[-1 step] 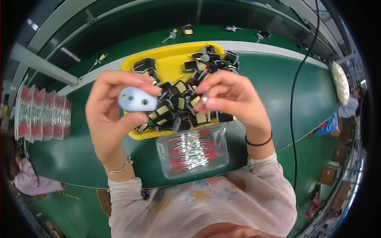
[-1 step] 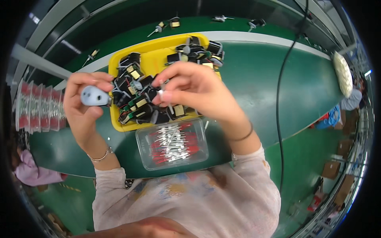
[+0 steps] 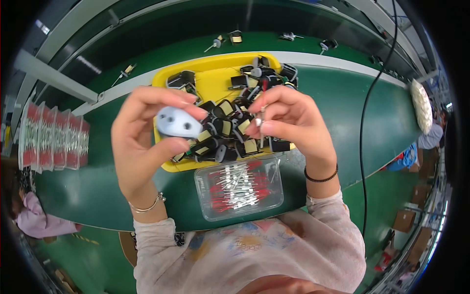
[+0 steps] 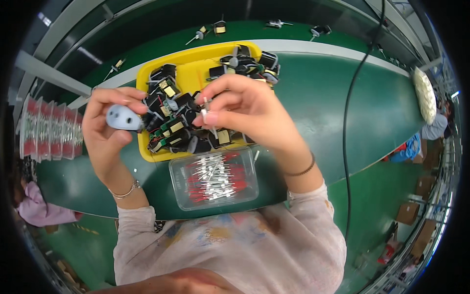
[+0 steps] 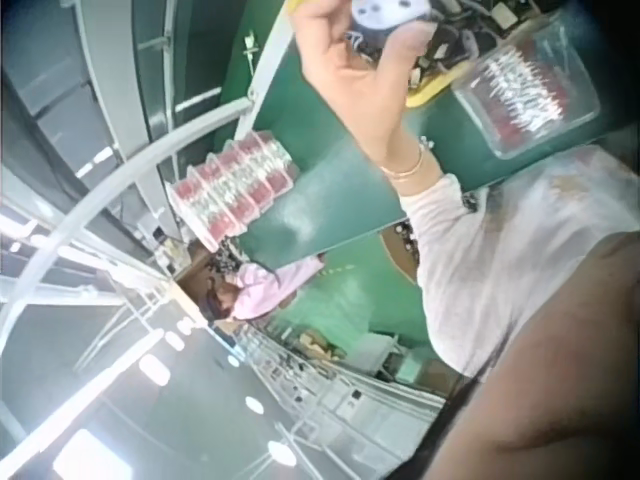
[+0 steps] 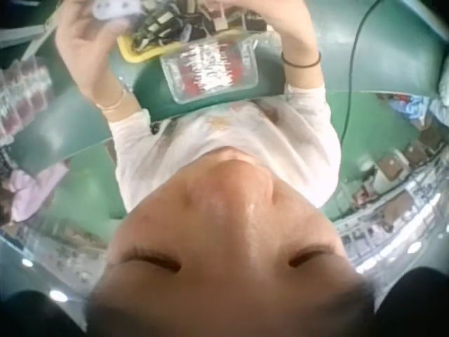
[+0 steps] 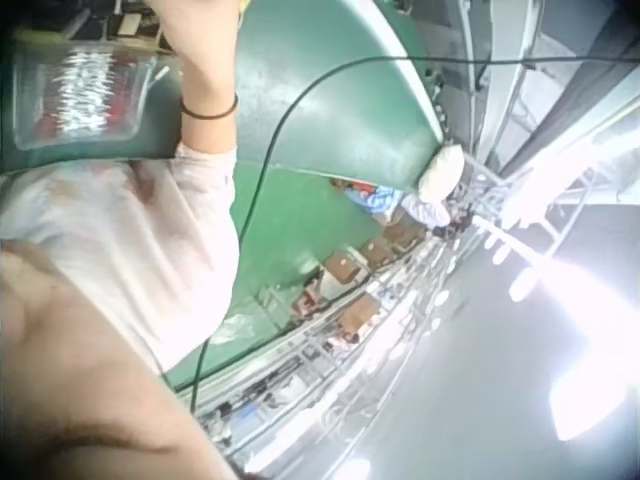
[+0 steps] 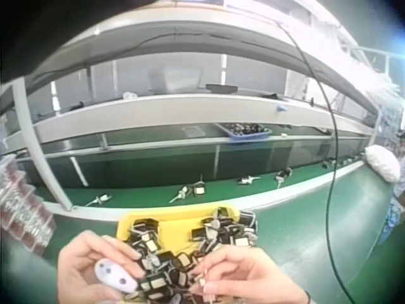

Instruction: The person repeatedly picks small electronic components from a yellow bin, inserts a red wire into a hole on the component using a metal tool, and places the component back into the bin. This process is repeated continuously throughout the clip.

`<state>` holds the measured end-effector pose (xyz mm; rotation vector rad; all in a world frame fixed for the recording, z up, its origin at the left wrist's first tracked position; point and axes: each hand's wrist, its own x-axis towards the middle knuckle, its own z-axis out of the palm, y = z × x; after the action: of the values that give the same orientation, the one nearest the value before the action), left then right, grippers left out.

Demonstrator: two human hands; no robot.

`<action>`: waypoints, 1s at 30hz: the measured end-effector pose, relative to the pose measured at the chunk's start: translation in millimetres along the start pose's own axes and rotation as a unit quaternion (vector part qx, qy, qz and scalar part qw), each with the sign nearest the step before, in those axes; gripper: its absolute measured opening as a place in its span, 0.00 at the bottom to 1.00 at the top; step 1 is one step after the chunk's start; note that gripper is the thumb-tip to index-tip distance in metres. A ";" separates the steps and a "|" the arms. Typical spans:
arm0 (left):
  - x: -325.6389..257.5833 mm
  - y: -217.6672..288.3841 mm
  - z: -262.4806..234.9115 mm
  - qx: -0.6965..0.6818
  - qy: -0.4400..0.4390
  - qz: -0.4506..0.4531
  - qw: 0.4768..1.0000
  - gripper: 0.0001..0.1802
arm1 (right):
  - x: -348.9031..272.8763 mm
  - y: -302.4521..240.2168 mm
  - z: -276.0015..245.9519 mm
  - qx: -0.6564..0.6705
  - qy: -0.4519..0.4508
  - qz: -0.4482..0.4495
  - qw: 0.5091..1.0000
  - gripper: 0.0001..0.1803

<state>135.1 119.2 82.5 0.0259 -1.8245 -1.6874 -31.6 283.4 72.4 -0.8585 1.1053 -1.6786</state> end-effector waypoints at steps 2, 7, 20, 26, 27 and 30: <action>2.0 2.2 3.4 0.031 -0.029 -0.038 0.998 0.22 | -0.4 0.7 -4.5 -0.002 0.001 -0.015 1.000 0.06; 7.4 -3.2 10.7 0.246 -0.136 0.021 0.959 0.22 | -0.2 5.1 -4.1 -0.162 0.062 -0.073 0.982 0.05; 2.6 -6.7 31.6 0.267 -0.175 0.030 0.947 0.23 | -7.6 -6.3 3.4 -0.479 0.038 -0.291 0.827 0.10; 2.3 -14.8 32.2 0.116 -0.183 -0.007 0.976 0.24 | 2.0 -1.8 -3.2 -0.331 -0.024 -0.309 0.891 0.11; 2.0 -15.5 33.0 0.082 -0.184 -0.019 0.979 0.24 | 3.5 0.1 -5.5 -0.308 -0.037 -0.314 0.897 0.10; 1.8 -14.7 33.0 -0.011 -0.203 -0.069 0.977 0.25 | 4.6 3.3 -9.9 -0.243 -0.057 -0.317 0.915 0.09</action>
<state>112.6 145.1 71.2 -0.2219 -2.1414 -1.9166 -40.9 281.4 66.1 -1.7628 1.2655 -1.8455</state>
